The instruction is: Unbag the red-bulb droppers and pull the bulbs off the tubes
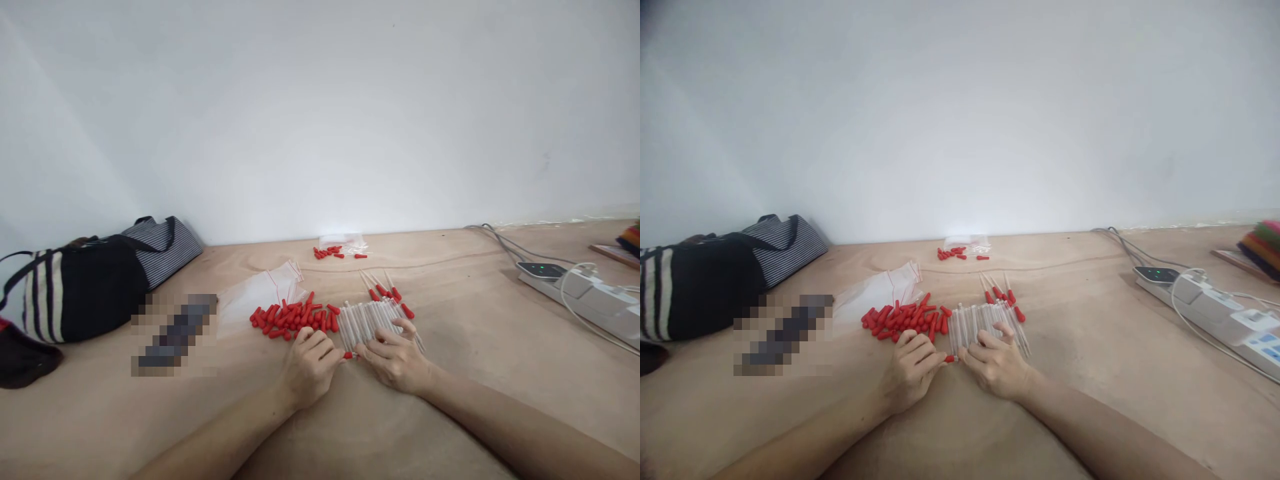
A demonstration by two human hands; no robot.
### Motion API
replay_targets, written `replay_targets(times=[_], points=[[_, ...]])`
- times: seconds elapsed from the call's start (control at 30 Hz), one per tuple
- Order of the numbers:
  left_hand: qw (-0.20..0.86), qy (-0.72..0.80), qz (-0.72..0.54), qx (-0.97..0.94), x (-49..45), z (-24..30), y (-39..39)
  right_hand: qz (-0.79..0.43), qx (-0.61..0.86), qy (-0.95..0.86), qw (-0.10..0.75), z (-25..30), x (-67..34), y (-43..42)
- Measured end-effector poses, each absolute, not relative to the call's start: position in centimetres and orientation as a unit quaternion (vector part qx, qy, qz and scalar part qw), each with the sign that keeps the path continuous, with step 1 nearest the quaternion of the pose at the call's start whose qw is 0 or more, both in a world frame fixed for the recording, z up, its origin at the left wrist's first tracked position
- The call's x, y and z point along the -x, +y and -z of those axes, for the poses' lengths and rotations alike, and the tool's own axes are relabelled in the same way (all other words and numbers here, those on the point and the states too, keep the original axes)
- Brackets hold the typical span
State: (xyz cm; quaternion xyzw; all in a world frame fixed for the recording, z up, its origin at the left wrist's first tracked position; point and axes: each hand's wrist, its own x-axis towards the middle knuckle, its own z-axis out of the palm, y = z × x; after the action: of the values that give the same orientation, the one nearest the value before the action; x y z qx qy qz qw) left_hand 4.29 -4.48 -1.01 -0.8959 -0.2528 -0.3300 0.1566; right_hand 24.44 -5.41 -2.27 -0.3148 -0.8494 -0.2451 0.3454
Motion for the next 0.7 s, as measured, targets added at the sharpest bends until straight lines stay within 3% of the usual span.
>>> replay_targets(times=[0.23,0.47,0.7], points=[[0.211,-0.223,0.335,0.891,-3.5,0.8,-5.2,0.221,0.316,-0.842,0.378,2.2,-25.4,-5.4],[0.071,-0.455,0.416,0.784,0.0,-1.7,-2.5,0.119,0.443,-0.791,0.404,1.3,-26.9,-3.9],[0.044,-0.616,0.339,0.710,3.8,-1.5,0.6,0.034,0.570,-0.727,0.382,1.8,-27.0,-2.2]])
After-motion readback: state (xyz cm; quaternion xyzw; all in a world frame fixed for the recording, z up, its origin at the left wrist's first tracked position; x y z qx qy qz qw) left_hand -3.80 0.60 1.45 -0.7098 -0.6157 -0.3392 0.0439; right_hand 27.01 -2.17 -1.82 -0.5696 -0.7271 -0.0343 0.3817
